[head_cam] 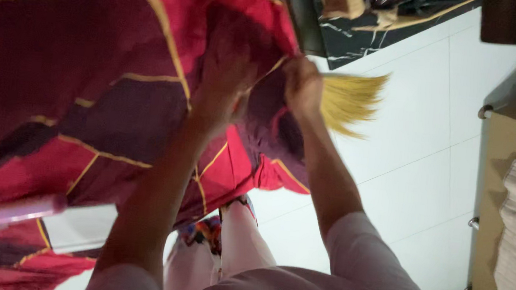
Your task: The person folds a patterned blanket on the floor, picks up a hat and a power cord, and then sweeps the tiled floor using a broom.
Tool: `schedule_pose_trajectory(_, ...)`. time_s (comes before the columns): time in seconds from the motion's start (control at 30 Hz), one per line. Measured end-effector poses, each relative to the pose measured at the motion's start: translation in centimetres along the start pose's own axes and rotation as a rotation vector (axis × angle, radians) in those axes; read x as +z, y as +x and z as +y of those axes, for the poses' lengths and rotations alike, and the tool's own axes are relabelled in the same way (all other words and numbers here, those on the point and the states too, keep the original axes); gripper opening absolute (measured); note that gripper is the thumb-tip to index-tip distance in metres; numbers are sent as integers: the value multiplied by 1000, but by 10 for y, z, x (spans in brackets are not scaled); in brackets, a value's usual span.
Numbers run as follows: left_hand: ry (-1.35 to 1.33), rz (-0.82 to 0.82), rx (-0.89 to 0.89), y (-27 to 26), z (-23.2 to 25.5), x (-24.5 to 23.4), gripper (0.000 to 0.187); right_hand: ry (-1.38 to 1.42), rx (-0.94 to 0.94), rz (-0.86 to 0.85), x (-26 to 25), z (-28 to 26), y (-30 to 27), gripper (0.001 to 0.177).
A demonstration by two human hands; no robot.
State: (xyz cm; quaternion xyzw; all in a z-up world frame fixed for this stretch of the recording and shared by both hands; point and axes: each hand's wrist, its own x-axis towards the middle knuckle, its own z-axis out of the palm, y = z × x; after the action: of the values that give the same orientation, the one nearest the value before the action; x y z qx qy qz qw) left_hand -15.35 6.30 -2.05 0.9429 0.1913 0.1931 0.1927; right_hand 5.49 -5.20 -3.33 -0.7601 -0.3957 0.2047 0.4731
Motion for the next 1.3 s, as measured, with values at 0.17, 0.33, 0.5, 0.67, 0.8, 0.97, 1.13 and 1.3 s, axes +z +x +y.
schedule_pose_trajectory(0.17,-184,-178,-495,-199,20,37,59,-329,-380,364,-1,-60,45,15)
schedule_pose_trajectory(0.33,-31,-504,-779,-316,-25,64,66,-337,-405,3,66,-94,-76,31)
schedule_pose_trajectory(0.5,6,-371,-916,-420,-70,45,74,-304,34,-788,204,-4,-254,73)
schedule_pose_trajectory(0.67,-77,-97,-1244,-513,-72,-36,65,-368,-188,-505,320,67,-321,70)
schedule_pose_trajectory(0.8,-103,140,-1208,-569,-82,-89,57,-397,-60,-318,325,56,-216,70)
schedule_pose_trajectory(0.97,128,83,-958,-594,-139,-123,55,-471,-128,34,259,-8,-121,71)
schedule_pose_trajectory(1.13,-1,-57,-1092,-572,-185,-161,78,-130,-270,-291,318,-10,-195,73)
schedule_pose_trajectory(1.3,-26,-709,-1427,-572,-220,-159,118,-479,88,-718,403,-46,-312,94)
